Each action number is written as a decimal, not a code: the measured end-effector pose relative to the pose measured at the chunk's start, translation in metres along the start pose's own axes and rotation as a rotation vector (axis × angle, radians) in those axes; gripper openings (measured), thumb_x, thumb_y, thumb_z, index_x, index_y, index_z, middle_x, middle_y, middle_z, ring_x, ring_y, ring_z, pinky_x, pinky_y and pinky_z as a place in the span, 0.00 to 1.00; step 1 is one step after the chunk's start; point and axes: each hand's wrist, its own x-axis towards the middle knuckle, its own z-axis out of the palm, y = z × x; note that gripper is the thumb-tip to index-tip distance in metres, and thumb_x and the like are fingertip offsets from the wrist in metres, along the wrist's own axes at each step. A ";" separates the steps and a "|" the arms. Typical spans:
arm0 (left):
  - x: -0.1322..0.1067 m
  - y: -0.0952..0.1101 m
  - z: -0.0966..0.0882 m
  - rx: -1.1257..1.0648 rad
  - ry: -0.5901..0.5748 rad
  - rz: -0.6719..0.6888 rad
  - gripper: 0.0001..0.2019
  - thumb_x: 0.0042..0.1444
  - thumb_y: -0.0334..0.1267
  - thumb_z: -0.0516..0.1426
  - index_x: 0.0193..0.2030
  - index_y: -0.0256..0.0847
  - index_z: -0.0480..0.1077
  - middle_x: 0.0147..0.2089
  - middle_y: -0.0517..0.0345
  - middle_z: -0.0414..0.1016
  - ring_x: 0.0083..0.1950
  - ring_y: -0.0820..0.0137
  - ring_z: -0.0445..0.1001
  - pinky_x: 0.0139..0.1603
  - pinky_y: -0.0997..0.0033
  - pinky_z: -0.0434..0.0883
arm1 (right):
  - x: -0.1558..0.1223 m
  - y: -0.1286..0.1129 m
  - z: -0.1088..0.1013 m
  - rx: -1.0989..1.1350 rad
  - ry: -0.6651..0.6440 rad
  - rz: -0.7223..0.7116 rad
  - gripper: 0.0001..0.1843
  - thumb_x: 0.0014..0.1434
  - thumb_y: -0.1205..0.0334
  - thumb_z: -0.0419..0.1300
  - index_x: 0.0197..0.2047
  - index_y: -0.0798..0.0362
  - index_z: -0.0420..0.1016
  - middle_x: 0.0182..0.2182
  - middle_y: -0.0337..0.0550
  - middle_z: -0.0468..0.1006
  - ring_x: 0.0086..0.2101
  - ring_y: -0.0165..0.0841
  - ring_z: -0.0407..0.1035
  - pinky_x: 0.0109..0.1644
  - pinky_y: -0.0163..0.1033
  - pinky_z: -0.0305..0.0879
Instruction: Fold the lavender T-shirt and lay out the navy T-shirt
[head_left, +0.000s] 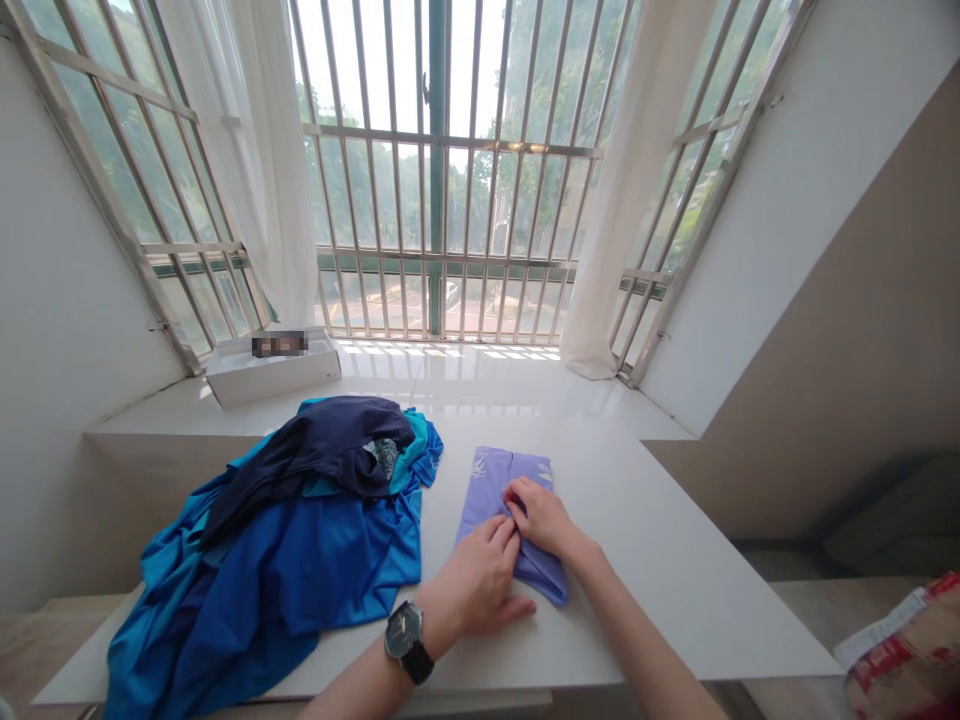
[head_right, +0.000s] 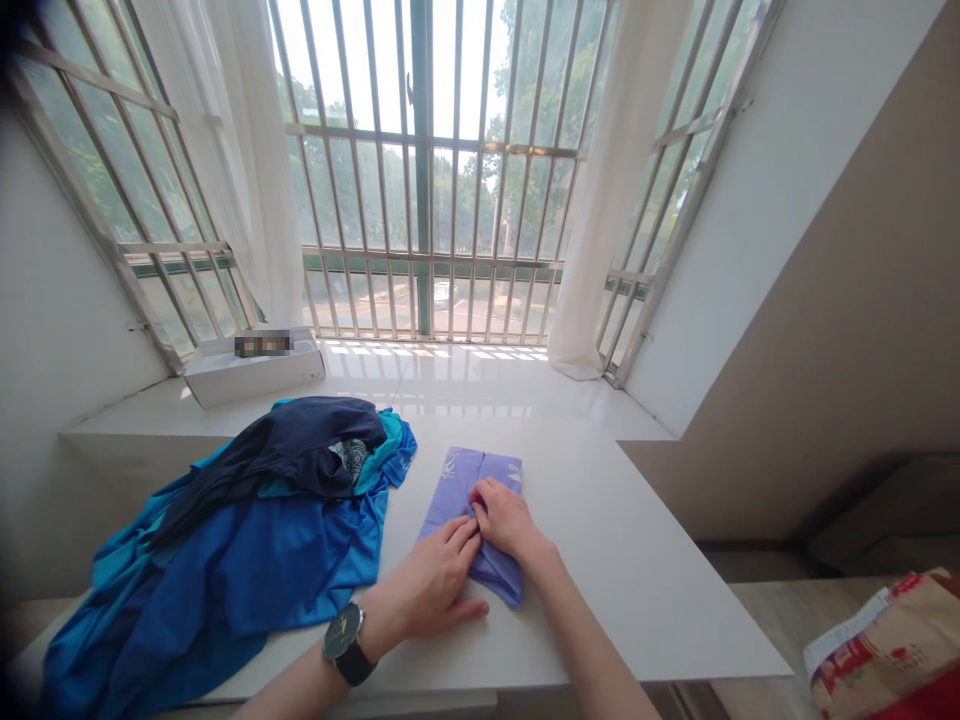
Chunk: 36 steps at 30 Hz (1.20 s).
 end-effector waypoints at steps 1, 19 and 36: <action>-0.009 0.006 0.001 -0.006 0.001 -0.003 0.40 0.61 0.60 0.52 0.66 0.25 0.59 0.69 0.33 0.58 0.70 0.49 0.55 0.70 0.54 0.55 | -0.005 -0.003 0.000 0.013 -0.005 -0.005 0.07 0.61 0.67 0.53 0.38 0.52 0.73 0.37 0.42 0.76 0.36 0.32 0.70 0.41 0.35 0.62; -0.086 0.039 0.081 0.418 0.891 0.152 0.16 0.67 0.27 0.46 0.44 0.38 0.76 0.50 0.56 0.81 0.53 0.70 0.77 0.55 0.73 0.70 | -0.106 -0.029 0.006 0.472 0.264 -0.095 0.17 0.69 0.50 0.48 0.38 0.50 0.73 0.35 0.43 0.75 0.38 0.35 0.70 0.45 0.39 0.67; -0.100 0.030 0.000 -0.312 0.239 -0.012 0.16 0.59 0.27 0.51 0.50 0.45 0.71 0.45 0.59 0.81 0.43 0.68 0.79 0.44 0.76 0.74 | -0.147 -0.027 -0.014 0.498 -0.068 -0.252 0.45 0.56 0.23 0.36 0.61 0.41 0.70 0.60 0.50 0.71 0.62 0.51 0.61 0.66 0.59 0.54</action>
